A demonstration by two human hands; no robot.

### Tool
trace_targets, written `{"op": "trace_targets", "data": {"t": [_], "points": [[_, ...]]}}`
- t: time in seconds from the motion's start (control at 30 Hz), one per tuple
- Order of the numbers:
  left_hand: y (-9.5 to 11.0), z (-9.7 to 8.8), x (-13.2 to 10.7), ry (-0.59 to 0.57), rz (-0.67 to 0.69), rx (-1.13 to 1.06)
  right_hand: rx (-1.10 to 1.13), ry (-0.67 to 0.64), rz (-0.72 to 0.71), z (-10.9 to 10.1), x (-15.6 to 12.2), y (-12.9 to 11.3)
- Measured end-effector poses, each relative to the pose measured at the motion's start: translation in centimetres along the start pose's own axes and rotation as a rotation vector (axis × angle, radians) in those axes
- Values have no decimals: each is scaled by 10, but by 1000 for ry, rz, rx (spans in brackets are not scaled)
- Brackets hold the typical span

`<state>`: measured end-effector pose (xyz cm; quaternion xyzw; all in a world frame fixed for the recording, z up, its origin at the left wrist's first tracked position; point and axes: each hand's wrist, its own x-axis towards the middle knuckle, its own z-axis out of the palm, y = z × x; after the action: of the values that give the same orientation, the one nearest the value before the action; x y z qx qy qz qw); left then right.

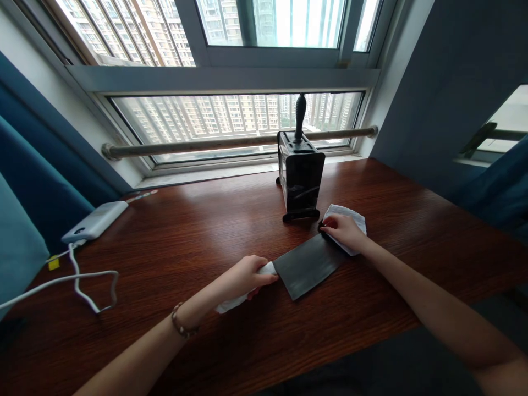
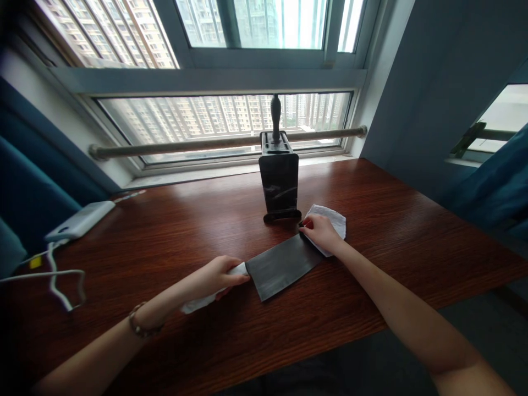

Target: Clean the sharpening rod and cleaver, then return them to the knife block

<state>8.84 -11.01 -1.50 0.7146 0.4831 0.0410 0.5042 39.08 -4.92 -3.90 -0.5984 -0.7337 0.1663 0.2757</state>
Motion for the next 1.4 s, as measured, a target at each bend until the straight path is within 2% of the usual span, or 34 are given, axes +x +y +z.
{"op": "trace_targets", "data": {"t": [0.17, 0.3, 0.4, 0.5, 0.6, 0.67, 0.73, 0.77, 0.8, 0.83, 0.93, 1.07, 1.13, 1.3, 1.4], "points": [[-1, 0, 0, -9, 0, -5, 67, -84, 19, 0, 4, 7], [0, 0, -1, -6, 0, -23, 77, -80, 22, -1, 4, 7], [0, 0, -1, -7, 2, -33, 35, -5, 2, -3, 3, 4], [-1, 1, 0, -10, 2, -39, -3, 132, -3, -7, 3, 0], [-3, 1, 0, -11, 8, -52, 227, 182, 18, -9, -2, -12], [-5, 1, 1, -10, 23, -56, 538, 55, -41, -7, -11, -27], [-7, 1, 2, -10, 36, -56, 769, -220, -211, -3, -23, -45], [-7, 1, 2, -10, 41, -55, 780, -361, -298, 0, -29, -54], [-8, 1, 2, -10, 45, -55, 724, -456, -377, 4, -35, -63], [-9, 1, 2, -10, 46, -54, 628, -477, -463, 9, -40, -70], [-10, 2, 2, -1, 54, -51, 395, -374, -612, 21, -50, -81], [-13, 3, 4, 6, 55, -36, 390, -240, -582, 31, -48, -82], [-14, 4, 5, 2, 61, -36, 425, -219, -573, 33, -46, -83], [-15, 4, 6, 15, 50, -49, 487, -365, -709, 35, -46, -90], [-14, 4, 5, 17, 55, -50, 393, -331, -724, 36, -48, -91]]}}
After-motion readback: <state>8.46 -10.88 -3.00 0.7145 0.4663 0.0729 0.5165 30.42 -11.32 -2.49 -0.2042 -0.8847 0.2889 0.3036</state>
